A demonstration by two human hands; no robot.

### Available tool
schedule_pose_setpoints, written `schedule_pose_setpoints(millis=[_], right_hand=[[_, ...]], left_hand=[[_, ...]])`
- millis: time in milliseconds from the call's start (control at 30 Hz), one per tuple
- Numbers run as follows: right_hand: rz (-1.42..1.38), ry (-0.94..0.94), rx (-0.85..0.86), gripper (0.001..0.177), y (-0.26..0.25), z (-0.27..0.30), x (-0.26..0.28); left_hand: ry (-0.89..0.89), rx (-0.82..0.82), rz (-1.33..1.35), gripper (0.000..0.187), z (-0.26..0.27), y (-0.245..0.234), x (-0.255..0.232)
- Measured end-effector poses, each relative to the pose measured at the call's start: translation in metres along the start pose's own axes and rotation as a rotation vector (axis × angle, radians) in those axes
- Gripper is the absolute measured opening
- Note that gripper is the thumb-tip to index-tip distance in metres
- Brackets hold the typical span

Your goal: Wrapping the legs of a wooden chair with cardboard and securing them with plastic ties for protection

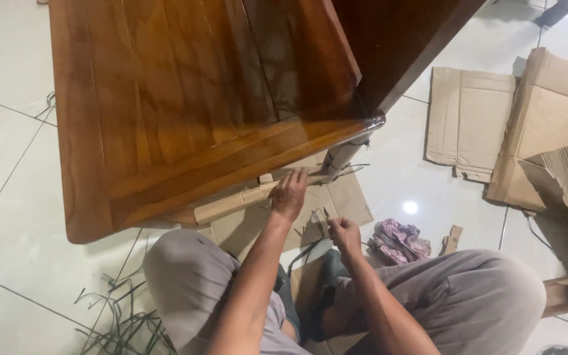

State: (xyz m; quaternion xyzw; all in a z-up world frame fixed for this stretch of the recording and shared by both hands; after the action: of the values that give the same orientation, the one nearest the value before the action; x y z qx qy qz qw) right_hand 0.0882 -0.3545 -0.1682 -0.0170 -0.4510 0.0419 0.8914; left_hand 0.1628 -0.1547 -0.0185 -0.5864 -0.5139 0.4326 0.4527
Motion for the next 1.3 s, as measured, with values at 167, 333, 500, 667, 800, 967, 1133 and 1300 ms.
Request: schedule_pose_setpoints(millis=[167, 333, 500, 667, 800, 967, 1133, 1300], right_hand=[[-0.032, 0.009, 0.035, 0.019, 0.019, 0.017, 0.025], [-0.063, 0.006, 0.05, 0.018, 0.037, 0.011, 0.042], [-0.145, 0.002, -0.004, 0.013, 0.038, -0.011, 0.055], [-0.227, 0.029, 0.013, 0.01, 0.048, -0.039, 0.07], [-0.501, 0.121, 0.135, 0.006, 0.079, -0.053, 0.068], [-0.723, 0.18, 0.26, 0.004, 0.096, -0.041, 0.073], [-0.937, 0.218, 0.403, 0.01, 0.107, -0.033, 0.081], [-0.788, 0.159, 0.438, 0.023, 0.114, -0.039, 0.094]], left_hand=[[0.002, -0.011, 0.074, 0.033, -0.005, 0.035, 0.009], [0.036, -0.127, -0.146, 0.014, -0.009, 0.051, 0.001], [0.004, 0.067, -0.133, 0.017, -0.013, 0.088, 0.002], [-0.065, 0.234, 0.007, 0.012, -0.032, 0.071, 0.01], [-0.127, 0.379, 0.237, 0.013, -0.027, 0.023, 0.016], [-0.111, 0.441, 0.27, 0.02, -0.015, 0.066, 0.004], [-0.144, 0.499, 0.379, 0.014, -0.015, 0.049, 0.014], [-0.153, 0.621, 0.581, 0.044, -0.013, 0.012, 0.021]])
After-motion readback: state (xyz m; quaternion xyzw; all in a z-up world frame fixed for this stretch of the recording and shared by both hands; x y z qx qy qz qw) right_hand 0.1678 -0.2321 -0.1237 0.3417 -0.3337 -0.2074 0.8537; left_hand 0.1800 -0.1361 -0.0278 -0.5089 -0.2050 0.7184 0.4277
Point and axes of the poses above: each hand's wrist, its own z-axis away from the middle knuckle, its own y-axis out of the palm, x = y × z, the point moved 10 cm from there along -z, towards the middle knuckle, and after that the axes turned 11 degrees about x, right-handed, at the moved point
